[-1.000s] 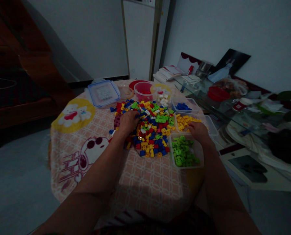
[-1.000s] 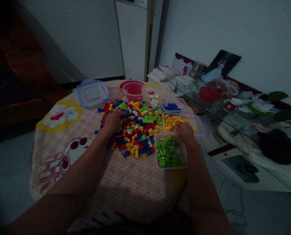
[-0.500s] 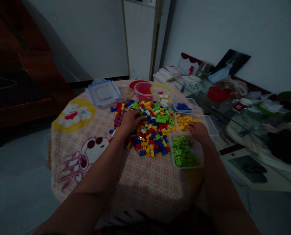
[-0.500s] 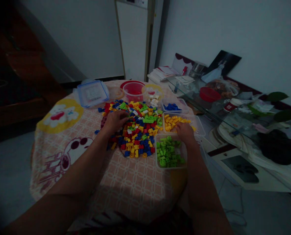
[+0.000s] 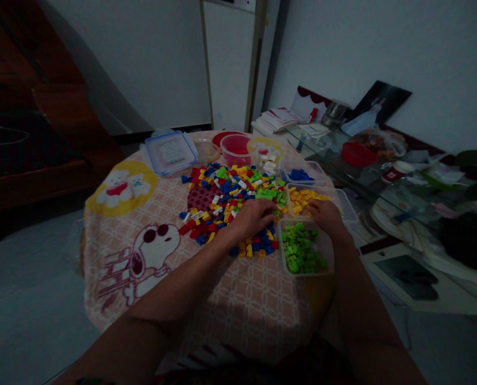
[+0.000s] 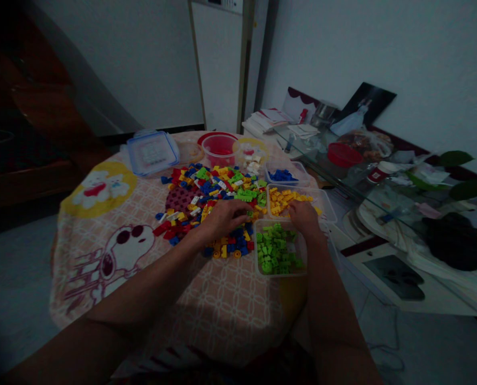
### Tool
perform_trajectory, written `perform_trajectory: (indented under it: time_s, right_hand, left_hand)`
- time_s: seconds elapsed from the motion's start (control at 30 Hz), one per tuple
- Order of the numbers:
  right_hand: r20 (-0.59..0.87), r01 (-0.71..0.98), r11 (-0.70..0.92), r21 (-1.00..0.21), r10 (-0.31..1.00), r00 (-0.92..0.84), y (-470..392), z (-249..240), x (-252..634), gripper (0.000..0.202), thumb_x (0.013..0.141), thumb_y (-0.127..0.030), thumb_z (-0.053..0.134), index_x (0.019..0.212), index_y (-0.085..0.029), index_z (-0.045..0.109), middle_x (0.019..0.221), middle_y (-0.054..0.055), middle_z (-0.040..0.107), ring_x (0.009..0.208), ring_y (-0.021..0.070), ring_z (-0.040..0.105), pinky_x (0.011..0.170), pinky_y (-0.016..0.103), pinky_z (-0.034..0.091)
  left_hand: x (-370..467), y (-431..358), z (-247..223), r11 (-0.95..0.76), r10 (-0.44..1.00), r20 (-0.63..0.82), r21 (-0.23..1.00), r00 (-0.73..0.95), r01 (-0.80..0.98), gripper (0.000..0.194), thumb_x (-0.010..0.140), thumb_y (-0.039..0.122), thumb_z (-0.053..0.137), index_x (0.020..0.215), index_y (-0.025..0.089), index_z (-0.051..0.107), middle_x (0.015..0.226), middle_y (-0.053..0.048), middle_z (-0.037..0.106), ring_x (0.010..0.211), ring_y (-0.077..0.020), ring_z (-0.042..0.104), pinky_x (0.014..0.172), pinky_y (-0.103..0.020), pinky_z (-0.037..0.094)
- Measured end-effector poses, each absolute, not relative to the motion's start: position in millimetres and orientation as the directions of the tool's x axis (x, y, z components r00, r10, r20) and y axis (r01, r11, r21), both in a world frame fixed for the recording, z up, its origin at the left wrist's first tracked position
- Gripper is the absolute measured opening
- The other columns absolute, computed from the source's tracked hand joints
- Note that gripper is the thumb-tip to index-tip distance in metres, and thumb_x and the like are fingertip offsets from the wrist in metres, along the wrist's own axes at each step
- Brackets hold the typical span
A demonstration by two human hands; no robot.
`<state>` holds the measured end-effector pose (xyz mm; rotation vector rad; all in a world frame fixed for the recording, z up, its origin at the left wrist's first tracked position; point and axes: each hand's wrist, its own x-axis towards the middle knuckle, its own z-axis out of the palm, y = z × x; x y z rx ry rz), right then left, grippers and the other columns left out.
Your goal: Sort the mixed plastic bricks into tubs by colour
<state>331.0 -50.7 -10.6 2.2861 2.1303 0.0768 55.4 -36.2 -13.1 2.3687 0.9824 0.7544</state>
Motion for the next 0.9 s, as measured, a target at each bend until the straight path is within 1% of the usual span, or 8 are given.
perform_trajectory:
  time_s: [0.17,0.27,0.33,0.4,0.47,0.63,0.8,0.9]
  right_hand:
    - [0.023,0.997,-0.076,0.034,0.997,0.075,-50.1,-10.3,332.0,0.036,0.098,-0.023,0.046,0.111,-0.017,0.079,0.111,0.014,0.079,0.102,0.0264,0.07,0.085,0.032,0.046]
    - [0.004,0.998,-0.065,0.026,0.998,0.065,-50.0,-9.1,331.7,0.037,0.099,-0.021,0.045,0.113,-0.015,0.078,0.114,0.015,0.079,0.105,0.0265,0.069,0.088,0.032,0.046]
    - [0.002,0.998,-0.065,0.027,0.998,0.065,-50.4,-8.1,331.2,0.037,0.099,-0.021,0.045,0.114,-0.014,0.078,0.115,0.015,0.079,0.106,0.027,0.07,0.089,0.033,0.047]
    - [0.002,0.997,-0.069,0.032,0.998,0.069,-50.9,-7.6,330.8,0.037,0.099,-0.022,0.045,0.113,-0.015,0.078,0.115,0.015,0.079,0.106,0.0271,0.07,0.089,0.033,0.047]
    - [0.002,0.997,-0.075,0.036,0.997,0.075,-51.1,-8.0,331.1,0.036,0.1,-0.022,0.045,0.114,-0.015,0.078,0.114,0.014,0.079,0.106,0.0266,0.07,0.088,0.032,0.047]
    - [0.019,0.997,-0.068,0.038,0.998,0.067,-49.6,-12.2,334.2,0.036,0.1,-0.022,0.045,0.111,-0.017,0.078,0.112,0.013,0.079,0.103,0.0249,0.069,0.087,0.031,0.046]
    - [0.028,0.998,-0.057,0.027,0.998,0.057,-48.8,-14.1,335.8,0.035,0.099,-0.022,0.046,0.109,-0.017,0.079,0.111,0.013,0.079,0.102,0.0252,0.069,0.085,0.03,0.045]
    - [0.028,0.998,-0.06,0.03,0.998,0.059,-49.1,-13.4,335.4,0.035,0.099,-0.022,0.045,0.11,-0.017,0.078,0.112,0.013,0.079,0.103,0.0249,0.069,0.085,0.03,0.045]
  left_hand:
    - [77.3,-63.1,-16.7,-0.737,0.613,0.344,0.572,0.711,0.359,0.024,0.094,0.022,0.064,0.116,0.022,0.075,0.107,-0.008,0.078,0.098,-0.0213,0.072,0.087,-0.031,0.055]
    - [81.1,-70.0,-17.5,-0.784,0.536,0.371,0.553,0.758,0.283,0.03,0.097,0.024,0.062,0.126,0.024,0.071,0.118,-0.008,0.076,0.109,-0.022,0.071,0.094,-0.033,0.055]
    - [78.8,-68.1,-15.3,-0.789,0.535,0.389,0.547,0.75,0.279,0.033,0.097,0.024,0.062,0.13,0.023,0.069,0.124,-0.009,0.075,0.116,-0.0228,0.069,0.099,-0.034,0.054]
    - [71.8,-60.3,-11.0,-0.771,0.582,0.391,0.544,0.713,0.332,0.033,0.097,0.023,0.062,0.129,0.022,0.07,0.125,-0.009,0.075,0.117,-0.0231,0.069,0.101,-0.034,0.053]
    - [60.2,-47.6,-6.1,-0.726,0.661,0.361,0.527,0.658,0.441,0.028,0.096,0.021,0.061,0.121,0.021,0.073,0.119,-0.009,0.076,0.113,-0.0228,0.07,0.098,-0.033,0.054]
    - [19.4,-10.2,-2.7,-0.535,0.843,0.206,0.406,0.496,0.741,0.021,0.09,0.019,0.064,0.105,0.018,0.078,0.107,-0.009,0.077,0.101,-0.024,0.071,0.092,-0.034,0.054]
    - [-18.3,14.4,-13.5,-0.462,0.882,0.09,0.363,0.463,0.809,0.02,0.087,0.024,0.065,0.097,0.022,0.082,0.103,-0.006,0.08,0.096,-0.023,0.073,0.088,-0.031,0.053]
    - [-37.4,24.2,-19.2,-0.372,0.925,0.044,0.306,0.377,0.876,0.022,0.082,0.023,0.068,0.096,0.023,0.084,0.102,-0.006,0.081,0.094,-0.0241,0.073,0.085,-0.03,0.054]
